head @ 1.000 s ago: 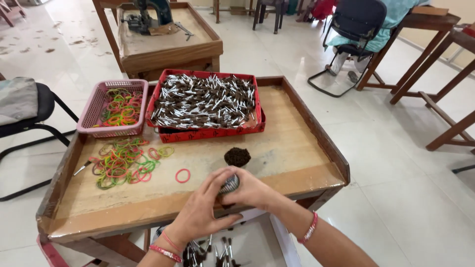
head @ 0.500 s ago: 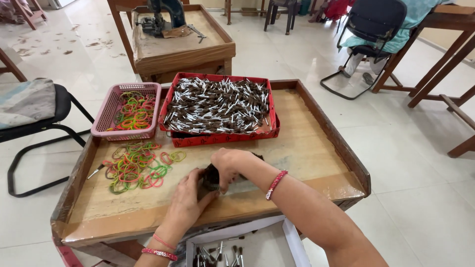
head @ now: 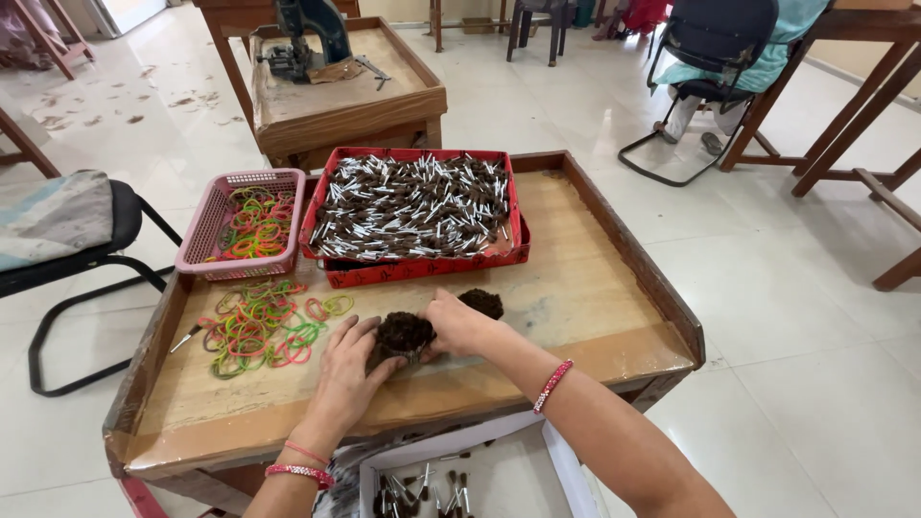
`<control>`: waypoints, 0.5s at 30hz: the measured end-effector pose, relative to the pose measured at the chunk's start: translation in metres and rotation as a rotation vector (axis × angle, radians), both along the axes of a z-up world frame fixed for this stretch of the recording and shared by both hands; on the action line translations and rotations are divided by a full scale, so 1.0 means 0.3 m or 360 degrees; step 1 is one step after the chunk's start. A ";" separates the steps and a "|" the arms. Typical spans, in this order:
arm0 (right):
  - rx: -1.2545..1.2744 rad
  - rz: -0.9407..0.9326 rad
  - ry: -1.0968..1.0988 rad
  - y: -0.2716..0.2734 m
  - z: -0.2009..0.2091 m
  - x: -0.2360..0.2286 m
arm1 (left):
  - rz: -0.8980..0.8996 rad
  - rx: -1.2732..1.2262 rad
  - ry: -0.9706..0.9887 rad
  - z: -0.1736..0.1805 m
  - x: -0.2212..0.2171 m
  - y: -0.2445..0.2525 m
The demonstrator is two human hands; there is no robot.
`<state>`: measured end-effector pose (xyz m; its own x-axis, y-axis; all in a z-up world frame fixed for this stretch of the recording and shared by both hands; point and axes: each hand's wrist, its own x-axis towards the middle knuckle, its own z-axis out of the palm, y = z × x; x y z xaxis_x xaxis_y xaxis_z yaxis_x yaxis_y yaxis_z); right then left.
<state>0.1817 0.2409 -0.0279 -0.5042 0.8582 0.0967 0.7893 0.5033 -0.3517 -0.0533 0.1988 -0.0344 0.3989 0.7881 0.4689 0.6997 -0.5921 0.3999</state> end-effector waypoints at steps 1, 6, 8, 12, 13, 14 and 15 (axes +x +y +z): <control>0.0008 -0.0004 0.0004 -0.006 -0.007 -0.001 | -0.0004 0.0008 0.0004 0.009 0.004 -0.008; 0.0016 -0.0117 0.0104 -0.030 -0.036 0.017 | 0.0109 0.0041 0.0140 0.038 0.013 -0.023; -0.0027 -0.0119 0.0242 -0.064 0.010 0.043 | 0.0090 -0.0024 0.0202 0.051 0.004 -0.006; -0.0136 -0.0142 0.0713 -0.103 0.004 0.078 | 0.0032 -0.0054 0.0135 0.019 0.005 0.035; -0.0149 -0.0144 0.0714 -0.105 -0.029 0.076 | 0.0033 -0.0066 0.0137 0.012 0.008 0.036; -0.0037 -0.0145 0.0736 -0.108 -0.061 0.074 | 0.0045 -0.0128 0.0173 0.006 0.011 0.038; 0.0085 -0.0146 0.0760 -0.103 -0.086 0.074 | 0.0055 -0.0179 0.0210 0.007 0.016 0.049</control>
